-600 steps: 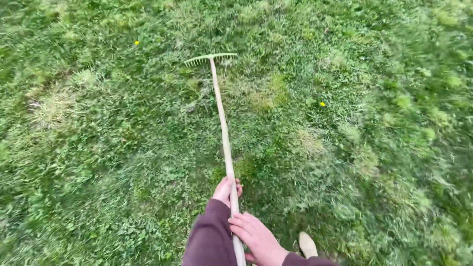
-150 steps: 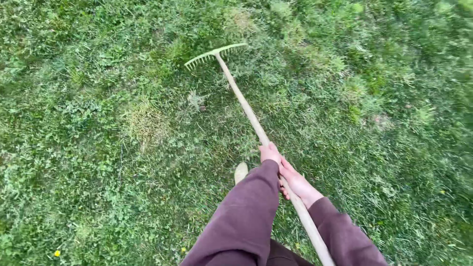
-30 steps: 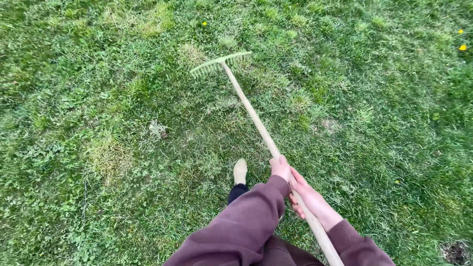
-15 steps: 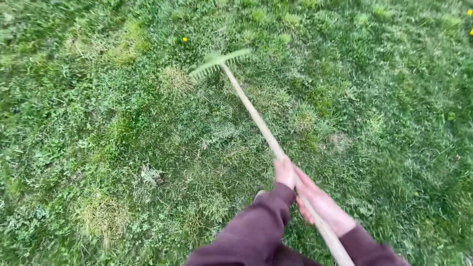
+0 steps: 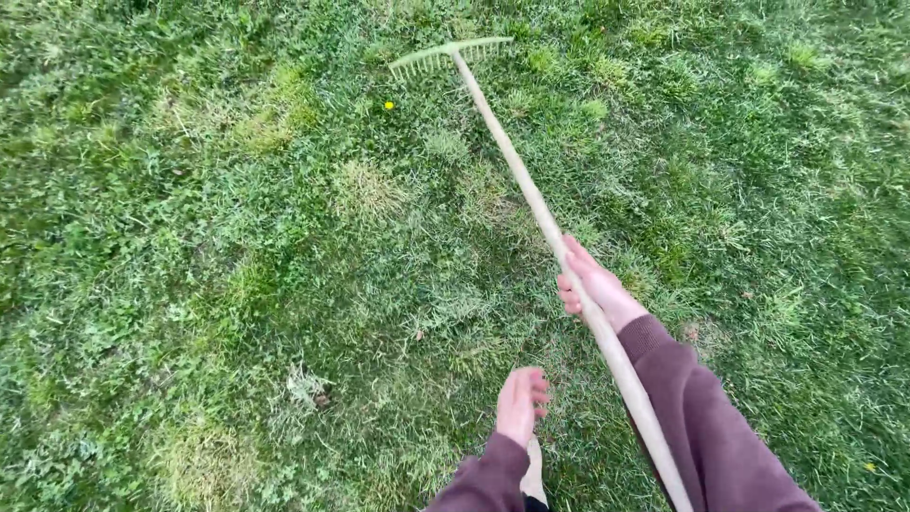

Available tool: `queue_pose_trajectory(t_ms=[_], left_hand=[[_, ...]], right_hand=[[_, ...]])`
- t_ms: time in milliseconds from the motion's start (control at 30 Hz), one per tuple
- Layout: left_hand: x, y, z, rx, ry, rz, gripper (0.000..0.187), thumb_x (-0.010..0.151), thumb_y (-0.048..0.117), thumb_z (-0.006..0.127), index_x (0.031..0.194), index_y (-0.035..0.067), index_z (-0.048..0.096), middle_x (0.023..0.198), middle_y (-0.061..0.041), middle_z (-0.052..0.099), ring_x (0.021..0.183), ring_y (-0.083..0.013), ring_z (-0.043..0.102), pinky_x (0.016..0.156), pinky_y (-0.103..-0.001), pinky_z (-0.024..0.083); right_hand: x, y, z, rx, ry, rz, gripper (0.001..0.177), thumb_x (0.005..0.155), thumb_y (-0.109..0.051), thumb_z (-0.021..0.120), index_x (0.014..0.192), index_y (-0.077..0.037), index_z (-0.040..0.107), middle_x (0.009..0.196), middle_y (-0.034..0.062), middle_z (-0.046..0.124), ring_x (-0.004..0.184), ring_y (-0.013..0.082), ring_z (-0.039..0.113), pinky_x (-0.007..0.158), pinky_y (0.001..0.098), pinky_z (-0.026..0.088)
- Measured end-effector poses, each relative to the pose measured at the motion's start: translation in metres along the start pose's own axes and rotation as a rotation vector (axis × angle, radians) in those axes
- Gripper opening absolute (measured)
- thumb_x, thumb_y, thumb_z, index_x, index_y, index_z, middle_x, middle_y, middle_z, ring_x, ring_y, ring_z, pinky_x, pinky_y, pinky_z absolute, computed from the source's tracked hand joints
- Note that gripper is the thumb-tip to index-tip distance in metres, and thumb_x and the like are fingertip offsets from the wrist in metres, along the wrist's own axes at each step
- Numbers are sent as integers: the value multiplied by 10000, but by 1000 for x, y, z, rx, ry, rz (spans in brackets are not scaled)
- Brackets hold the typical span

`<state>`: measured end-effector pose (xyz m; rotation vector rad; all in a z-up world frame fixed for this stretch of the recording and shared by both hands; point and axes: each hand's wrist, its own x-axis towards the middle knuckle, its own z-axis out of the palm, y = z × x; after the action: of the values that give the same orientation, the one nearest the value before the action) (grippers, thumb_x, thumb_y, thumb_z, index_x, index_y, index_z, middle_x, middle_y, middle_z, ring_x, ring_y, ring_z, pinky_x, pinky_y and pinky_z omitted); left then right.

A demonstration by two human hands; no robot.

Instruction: The person rakes dry grass and lawn debris into a pile using a rake held with both hands.

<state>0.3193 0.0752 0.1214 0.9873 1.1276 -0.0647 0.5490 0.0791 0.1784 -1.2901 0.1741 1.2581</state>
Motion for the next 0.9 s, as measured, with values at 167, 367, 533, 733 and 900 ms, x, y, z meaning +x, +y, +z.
queue_pose_trajectory(t_ms=[167,367,533,733,900], left_hand=[[32,-68,-20,34,11,-61,298,1084,211,373,1186,129,642,1030,-21,663,750,-78,603,595,-187,544],[32,-35,9,-31,-24,63,349,1086,310,353,1225,146,628,1081,-34,651,859,-121,598,666,-256,542],[63,-28,62,-312,-226,139,596,1072,381,414,1584,98,298,1014,-118,586,717,-189,654,647,-372,664],[99,-106,101,-53,45,30,311,913,270,565,1153,103,460,839,-106,604,537,-216,559,410,-369,452],[134,-216,102,340,162,7,517,1042,486,446,1170,22,636,1098,-196,730,1040,-350,694,946,-422,534]], right_hand=[[18,19,-6,-99,38,84,578,1093,-295,419,1643,-423,297,652,-6,520,436,69,461,321,196,434],[-26,63,-34,29,-93,74,636,1062,-317,437,1649,-423,217,611,-30,446,415,78,470,311,210,446],[-86,104,-35,89,-8,94,629,1046,-339,450,1627,-478,254,614,-5,482,399,99,464,287,226,376],[-174,166,-49,32,123,137,572,1056,-366,470,1615,-411,361,576,8,505,376,96,466,269,212,394],[-212,260,-92,-85,105,129,620,1028,-440,469,1620,-466,289,607,43,443,370,133,389,291,262,328]])
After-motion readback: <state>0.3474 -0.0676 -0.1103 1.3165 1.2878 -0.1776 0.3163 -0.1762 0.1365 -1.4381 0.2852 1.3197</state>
